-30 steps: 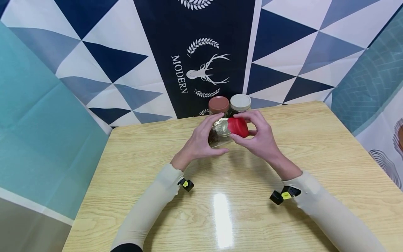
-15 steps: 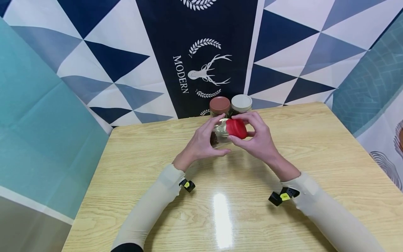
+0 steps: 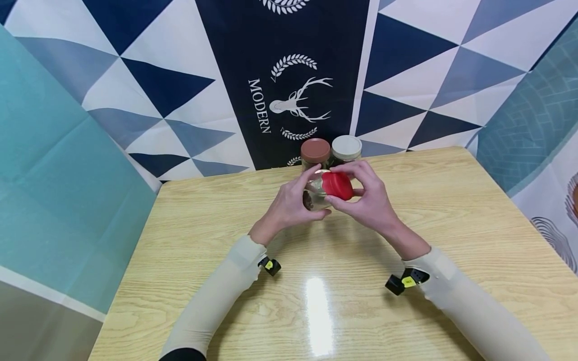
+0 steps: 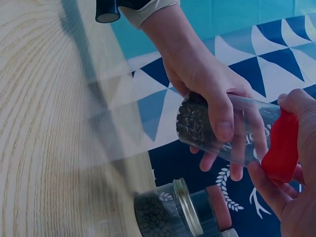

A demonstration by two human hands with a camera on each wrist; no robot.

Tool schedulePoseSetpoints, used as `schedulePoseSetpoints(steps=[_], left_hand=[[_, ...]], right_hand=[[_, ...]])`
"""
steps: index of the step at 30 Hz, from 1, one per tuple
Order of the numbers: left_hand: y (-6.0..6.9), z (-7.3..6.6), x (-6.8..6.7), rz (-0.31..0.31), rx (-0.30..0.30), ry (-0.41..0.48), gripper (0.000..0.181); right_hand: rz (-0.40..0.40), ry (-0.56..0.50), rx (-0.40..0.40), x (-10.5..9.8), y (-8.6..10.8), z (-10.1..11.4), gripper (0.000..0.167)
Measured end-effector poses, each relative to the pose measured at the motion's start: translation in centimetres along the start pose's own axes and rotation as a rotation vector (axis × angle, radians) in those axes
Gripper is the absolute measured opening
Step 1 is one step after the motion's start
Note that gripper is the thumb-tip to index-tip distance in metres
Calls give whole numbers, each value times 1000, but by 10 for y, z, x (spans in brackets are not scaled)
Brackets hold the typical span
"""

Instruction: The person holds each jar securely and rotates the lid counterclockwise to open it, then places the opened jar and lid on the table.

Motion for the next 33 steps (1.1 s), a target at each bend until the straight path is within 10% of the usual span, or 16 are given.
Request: schedulePoseSetpoints(steps=[14, 33], left_hand=[[2, -1, 1, 21, 18, 16, 67], [1, -3, 1, 56, -19, 31, 67]], right_hand=[[4, -16, -5, 1, -1, 1, 61], [36, -42, 15, -1, -2, 2, 63]])
Point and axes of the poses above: each hand's wrist, its own y-axis away from the middle knuckle, its own x-axis out of the palm, z = x × y, the point moved 4 cm from there along -y, towards the middle knuckle, and after that the axes turned 13 degrees about -x, right-handed, at the moved point
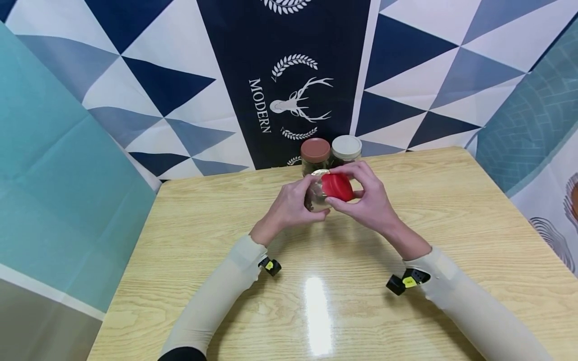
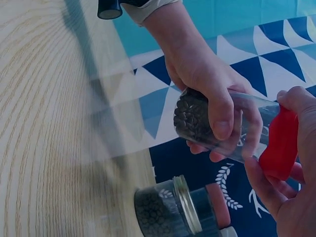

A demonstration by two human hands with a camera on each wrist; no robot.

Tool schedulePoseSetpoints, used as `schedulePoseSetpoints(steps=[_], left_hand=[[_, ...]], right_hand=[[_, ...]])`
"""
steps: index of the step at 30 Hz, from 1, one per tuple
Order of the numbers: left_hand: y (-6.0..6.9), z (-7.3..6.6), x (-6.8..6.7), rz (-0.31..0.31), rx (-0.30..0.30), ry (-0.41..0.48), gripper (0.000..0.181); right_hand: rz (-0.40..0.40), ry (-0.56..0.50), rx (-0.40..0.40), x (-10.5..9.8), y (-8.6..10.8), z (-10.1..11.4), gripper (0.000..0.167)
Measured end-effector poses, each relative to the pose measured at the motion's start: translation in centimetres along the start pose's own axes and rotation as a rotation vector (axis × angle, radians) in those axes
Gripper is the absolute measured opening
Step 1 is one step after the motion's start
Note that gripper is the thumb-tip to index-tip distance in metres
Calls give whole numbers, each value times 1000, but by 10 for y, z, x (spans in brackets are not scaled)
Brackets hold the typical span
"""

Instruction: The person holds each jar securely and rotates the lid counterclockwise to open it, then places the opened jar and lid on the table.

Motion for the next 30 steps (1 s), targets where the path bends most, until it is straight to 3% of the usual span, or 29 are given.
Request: schedulePoseSetpoints(steps=[15, 25, 30], left_hand=[[-1, 4, -3, 0, -51, -11, 68], [1, 7, -2, -18, -24, -18, 66], [1, 7, -2, -23, -19, -30, 66]], right_hand=[[27, 14, 49, -10, -7, 2, 66], [89, 50, 85, -8, -14, 5, 69], [140, 36, 141, -5, -16, 3, 68]])
Point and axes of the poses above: each hand's wrist, its own y-axis away from the middle knuckle, its own x-axis out of the palm, z = x × y, the point moved 4 cm from there along -y, towards the middle knuckle, and after that the axes turned 13 degrees about -x, right-handed, at the moved point
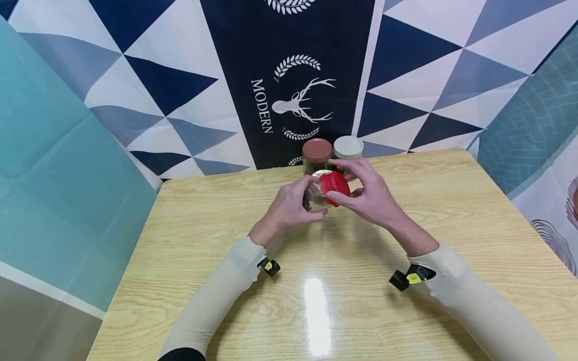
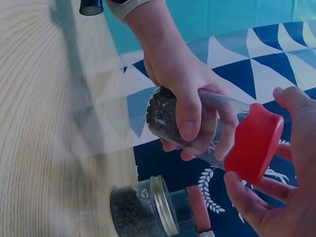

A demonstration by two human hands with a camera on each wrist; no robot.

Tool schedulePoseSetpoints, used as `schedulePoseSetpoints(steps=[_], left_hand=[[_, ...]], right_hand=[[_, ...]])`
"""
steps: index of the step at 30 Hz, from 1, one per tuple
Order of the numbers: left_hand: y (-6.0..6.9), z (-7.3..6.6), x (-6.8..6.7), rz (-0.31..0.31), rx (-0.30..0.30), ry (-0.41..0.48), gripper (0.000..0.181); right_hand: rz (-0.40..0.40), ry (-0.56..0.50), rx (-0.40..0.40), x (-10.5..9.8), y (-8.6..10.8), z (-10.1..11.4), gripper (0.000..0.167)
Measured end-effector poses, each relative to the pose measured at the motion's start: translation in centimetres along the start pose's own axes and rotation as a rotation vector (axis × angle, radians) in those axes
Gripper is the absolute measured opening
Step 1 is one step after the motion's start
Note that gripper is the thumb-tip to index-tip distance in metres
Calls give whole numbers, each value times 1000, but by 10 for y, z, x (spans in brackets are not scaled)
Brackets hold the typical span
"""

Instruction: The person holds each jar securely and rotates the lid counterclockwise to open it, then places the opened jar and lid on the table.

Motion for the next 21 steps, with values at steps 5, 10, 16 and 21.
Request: schedulePoseSetpoints(steps=[5, 10, 16, 21], left_hand=[[1, -1, 1, -3, 19, -17, 64], [2, 0, 3, -8, 34, -38, 60], [3, 0, 4, -12, 43, -37, 59], [3, 1, 5, -10, 36, -38, 59]], right_hand=[[54, 21, 29, 4, -2, 0, 66], [85, 51, 2, 7, -1, 1, 62], [93, 67, -26, 8, 0, 1, 59], [102, 63, -32, 7, 1, 1, 60]])
Point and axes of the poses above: each hand's wrist, its own y-axis away from the middle knuckle, its own x-axis out of the palm, z = x × y, the point moved 4 cm from there along -y, towards the middle knuckle, and after that the axes turned 13 degrees about -x, right-handed, at the moved point
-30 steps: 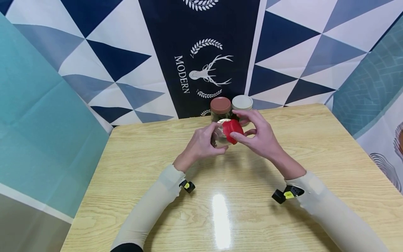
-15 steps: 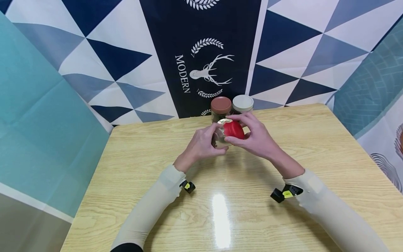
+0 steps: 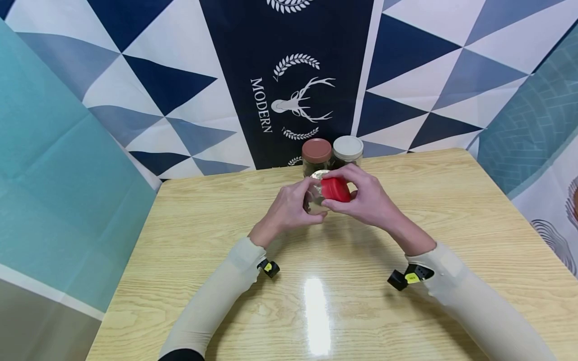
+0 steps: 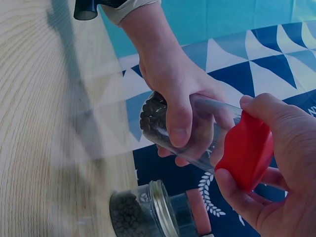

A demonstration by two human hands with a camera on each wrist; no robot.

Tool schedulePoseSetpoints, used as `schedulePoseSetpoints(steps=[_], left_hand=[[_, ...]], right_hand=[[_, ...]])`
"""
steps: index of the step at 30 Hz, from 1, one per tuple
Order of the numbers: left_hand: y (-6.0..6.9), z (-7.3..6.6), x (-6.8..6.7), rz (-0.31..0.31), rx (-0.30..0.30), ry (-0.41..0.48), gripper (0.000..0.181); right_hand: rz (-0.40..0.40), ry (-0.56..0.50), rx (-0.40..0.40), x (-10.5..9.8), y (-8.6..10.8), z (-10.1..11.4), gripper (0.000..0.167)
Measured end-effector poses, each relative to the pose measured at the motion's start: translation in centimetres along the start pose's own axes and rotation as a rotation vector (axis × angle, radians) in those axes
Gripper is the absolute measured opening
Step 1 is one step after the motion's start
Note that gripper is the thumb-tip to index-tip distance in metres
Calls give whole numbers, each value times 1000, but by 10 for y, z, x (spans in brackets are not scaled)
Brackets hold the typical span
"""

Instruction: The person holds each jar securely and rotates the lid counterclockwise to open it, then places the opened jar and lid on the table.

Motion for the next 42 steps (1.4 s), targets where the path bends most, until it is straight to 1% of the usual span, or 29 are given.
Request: schedulePoseSetpoints(steps=[6, 12, 19, 28, 33, 36, 38, 42], left_hand=[[0, 0, -1, 9, -8, 2, 59], [0, -1, -1, 19, -4, 7, 58], [0, -2, 0, 33, -3, 20, 60], [3, 1, 2, 54, -5, 55, 62], [3, 2, 2, 73, -4, 81, 62], [2, 1, 1, 75, 3, 79, 61], [2, 0, 0, 72, 8, 71, 61], [3, -1, -1, 71, 8, 57, 60]], right_hand=[[5, 20, -27, 0, 0, 2, 59], [8, 36, -48, -1, 0, 4, 57], [20, 62, -78, -3, 1, 4, 58], [80, 81, -179, -5, 3, 7, 56], [100, 97, -276, -6, 4, 7, 58], [100, 109, -324, -6, 5, 8, 60], [94, 108, -334, -6, 5, 8, 60], [81, 96, -320, -6, 6, 7, 60]])
Point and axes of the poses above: each hand's wrist, its own y-axis away from the middle knuckle, its own x-axis out of the palm, z = x × y, the point moved 4 cm from there along -y, towards the middle knuckle, and after that the axes turned 13 degrees about -x, right-handed, at the moved point
